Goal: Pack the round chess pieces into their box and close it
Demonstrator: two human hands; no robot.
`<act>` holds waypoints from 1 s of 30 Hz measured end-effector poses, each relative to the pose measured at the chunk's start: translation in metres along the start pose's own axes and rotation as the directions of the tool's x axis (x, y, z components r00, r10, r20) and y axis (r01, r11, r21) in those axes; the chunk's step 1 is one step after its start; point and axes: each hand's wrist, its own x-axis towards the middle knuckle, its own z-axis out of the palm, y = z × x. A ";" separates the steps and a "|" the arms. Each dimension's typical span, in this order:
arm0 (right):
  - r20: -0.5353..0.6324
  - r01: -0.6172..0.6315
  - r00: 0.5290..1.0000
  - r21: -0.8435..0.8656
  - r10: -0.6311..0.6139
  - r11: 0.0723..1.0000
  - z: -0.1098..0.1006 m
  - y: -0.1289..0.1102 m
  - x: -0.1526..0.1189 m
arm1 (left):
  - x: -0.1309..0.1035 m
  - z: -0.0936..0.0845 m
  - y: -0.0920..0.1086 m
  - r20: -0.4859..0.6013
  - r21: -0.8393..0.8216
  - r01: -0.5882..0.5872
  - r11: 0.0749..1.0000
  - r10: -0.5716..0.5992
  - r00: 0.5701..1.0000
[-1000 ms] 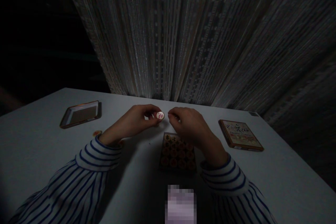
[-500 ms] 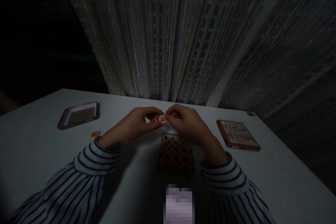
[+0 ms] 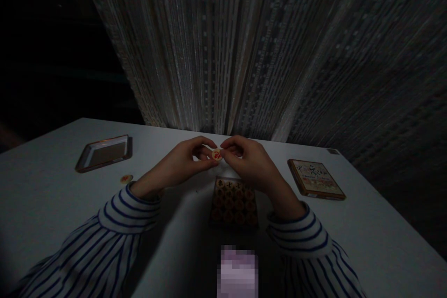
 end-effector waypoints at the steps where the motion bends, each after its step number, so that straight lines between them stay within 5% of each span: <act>1: 0.000 0.000 1.000 0.003 0.000 1.000 0.000 0.000 0.000 | 0.000 0.000 0.000 -0.002 -0.028 0.012 1.000 -0.012 1.000; 17: 0.022 0.108 0.994 0.055 -0.109 0.993 -0.002 0.002 -0.001 | 0.003 -0.005 0.011 0.007 -0.234 0.101 0.967 -0.103 0.995; 30: 0.051 0.117 0.992 0.022 -0.118 0.993 -0.002 0.001 -0.001 | 0.003 -0.007 0.008 0.028 -0.230 0.088 0.969 -0.084 0.996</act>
